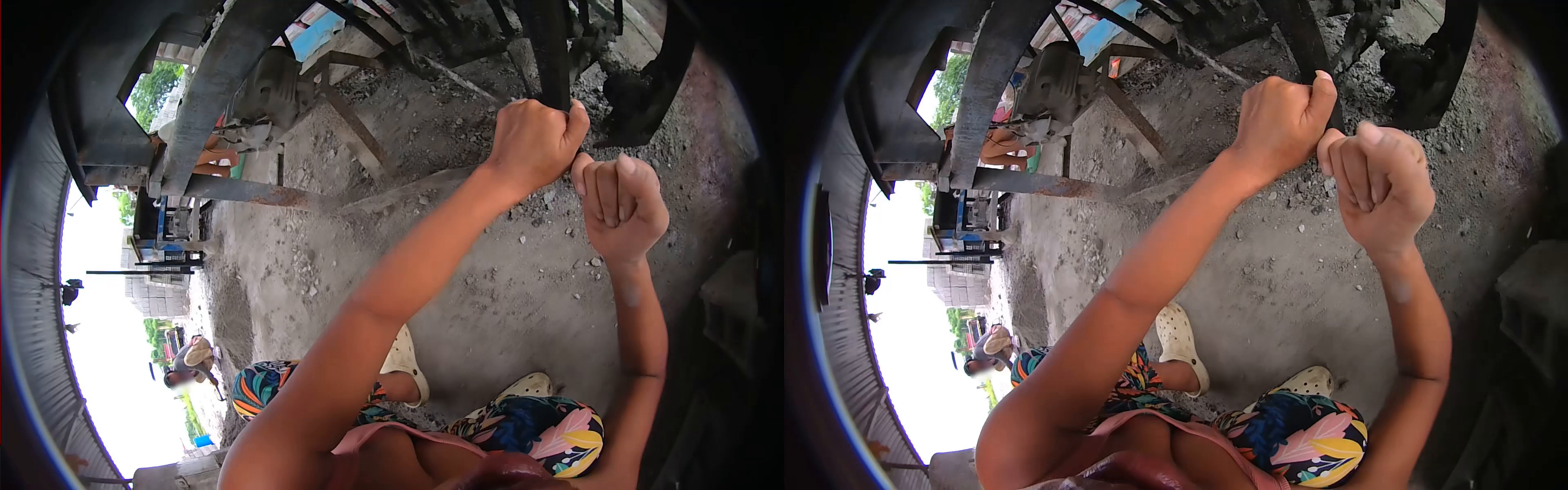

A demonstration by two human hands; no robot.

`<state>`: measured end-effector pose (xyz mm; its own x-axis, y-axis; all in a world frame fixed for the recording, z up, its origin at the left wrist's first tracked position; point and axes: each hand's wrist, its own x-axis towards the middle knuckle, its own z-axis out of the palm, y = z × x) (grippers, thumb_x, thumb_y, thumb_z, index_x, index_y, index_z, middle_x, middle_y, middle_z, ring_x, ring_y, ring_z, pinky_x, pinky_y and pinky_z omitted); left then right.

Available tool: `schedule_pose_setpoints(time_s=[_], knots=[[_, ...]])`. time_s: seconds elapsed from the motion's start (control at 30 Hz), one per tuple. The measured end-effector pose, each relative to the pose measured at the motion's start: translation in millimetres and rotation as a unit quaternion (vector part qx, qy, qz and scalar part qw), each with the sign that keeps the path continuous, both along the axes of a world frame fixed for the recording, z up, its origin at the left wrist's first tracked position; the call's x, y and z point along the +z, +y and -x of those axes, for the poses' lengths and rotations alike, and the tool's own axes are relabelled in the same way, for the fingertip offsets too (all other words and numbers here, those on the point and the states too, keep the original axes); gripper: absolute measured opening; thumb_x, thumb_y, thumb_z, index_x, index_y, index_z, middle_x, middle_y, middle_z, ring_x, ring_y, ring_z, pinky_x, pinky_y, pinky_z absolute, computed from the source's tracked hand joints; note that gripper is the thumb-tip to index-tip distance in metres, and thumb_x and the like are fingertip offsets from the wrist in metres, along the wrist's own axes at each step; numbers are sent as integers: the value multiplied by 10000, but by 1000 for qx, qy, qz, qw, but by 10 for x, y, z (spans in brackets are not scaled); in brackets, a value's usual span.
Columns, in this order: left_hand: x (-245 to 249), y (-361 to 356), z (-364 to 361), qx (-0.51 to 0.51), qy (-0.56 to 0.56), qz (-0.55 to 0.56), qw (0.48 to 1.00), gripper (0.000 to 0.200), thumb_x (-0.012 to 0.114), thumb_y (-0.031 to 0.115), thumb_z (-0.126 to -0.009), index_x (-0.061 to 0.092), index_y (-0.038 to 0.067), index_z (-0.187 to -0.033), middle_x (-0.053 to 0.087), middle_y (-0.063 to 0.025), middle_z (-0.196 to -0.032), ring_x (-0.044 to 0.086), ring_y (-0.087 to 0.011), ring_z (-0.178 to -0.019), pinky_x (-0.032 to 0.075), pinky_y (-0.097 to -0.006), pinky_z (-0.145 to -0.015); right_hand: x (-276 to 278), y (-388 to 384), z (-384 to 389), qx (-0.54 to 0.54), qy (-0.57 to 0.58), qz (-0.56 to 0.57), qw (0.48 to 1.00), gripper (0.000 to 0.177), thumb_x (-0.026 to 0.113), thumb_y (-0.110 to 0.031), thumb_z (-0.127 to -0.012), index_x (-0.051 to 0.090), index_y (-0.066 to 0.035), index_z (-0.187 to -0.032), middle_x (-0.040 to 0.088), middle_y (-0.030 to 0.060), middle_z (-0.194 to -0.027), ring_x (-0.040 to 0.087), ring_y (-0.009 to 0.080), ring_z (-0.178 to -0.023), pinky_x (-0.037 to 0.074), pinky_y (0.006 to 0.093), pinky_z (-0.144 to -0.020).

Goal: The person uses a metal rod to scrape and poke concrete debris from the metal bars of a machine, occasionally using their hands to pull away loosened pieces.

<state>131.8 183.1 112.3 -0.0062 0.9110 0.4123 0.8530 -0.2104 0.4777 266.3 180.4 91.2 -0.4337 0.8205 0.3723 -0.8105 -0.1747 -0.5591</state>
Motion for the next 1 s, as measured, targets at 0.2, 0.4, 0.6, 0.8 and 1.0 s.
schedule_pose_setpoints(time_s=[0.2, 0.4, 0.6, 0.8, 1.0], knots=[[152, -151, -39, -10, -29, -16, 999, 572, 388, 256, -937, 495, 0, -436, 428, -173, -399, 452, -343, -361, 371, -400, -405, 198, -189, -31, -23, 72, -35, 997, 408, 412, -199, -870, 316, -123, -480, 334, -9, -433, 263, 97, -424, 348, 311, -620], [94, -155, 85, -11, -94, -102, 990, 540, 392, 184, -934, 434, 17, -422, 437, -169, -419, 423, -348, -379, 359, -396, -461, 210, -376, 249, -224, 26, -192, 955, 345, 385, -231, -903, 323, -115, -584, 291, -4, -526, 264, 141, -522, 309, 344, -616], [103, -168, 478, -66, -163, -53, 983, 597, 266, 278, -976, 375, 6, -456, 385, -60, -432, 391, -131, -405, 317, -281, -429, 305, -456, 358, -220, 27, -177, 959, 354, 378, -100, -893, 304, -54, -550, 360, 42, -477, 298, 157, -427, 330, 331, -480], [120, -87, 332, -29, -106, -37, 993, 502, 424, 184, -907, 458, 14, -436, 455, -190, -447, 487, -382, -429, 369, -437, -433, 437, -484, 295, -239, 60, -60, 967, 394, 291, -181, -947, 251, -122, -559, 224, -3, -456, 195, 122, -426, 290, 313, -496], [-63, 149, 572, 25, -139, -32, 989, 505, 415, 183, -911, 454, 5, -440, 451, -177, -433, 486, -360, -413, 372, -409, -430, 191, -209, 612, -232, 67, -25, 970, 374, 315, -104, -950, 237, -81, -585, 253, -6, -493, 200, 108, -454, 306, 301, -521]])
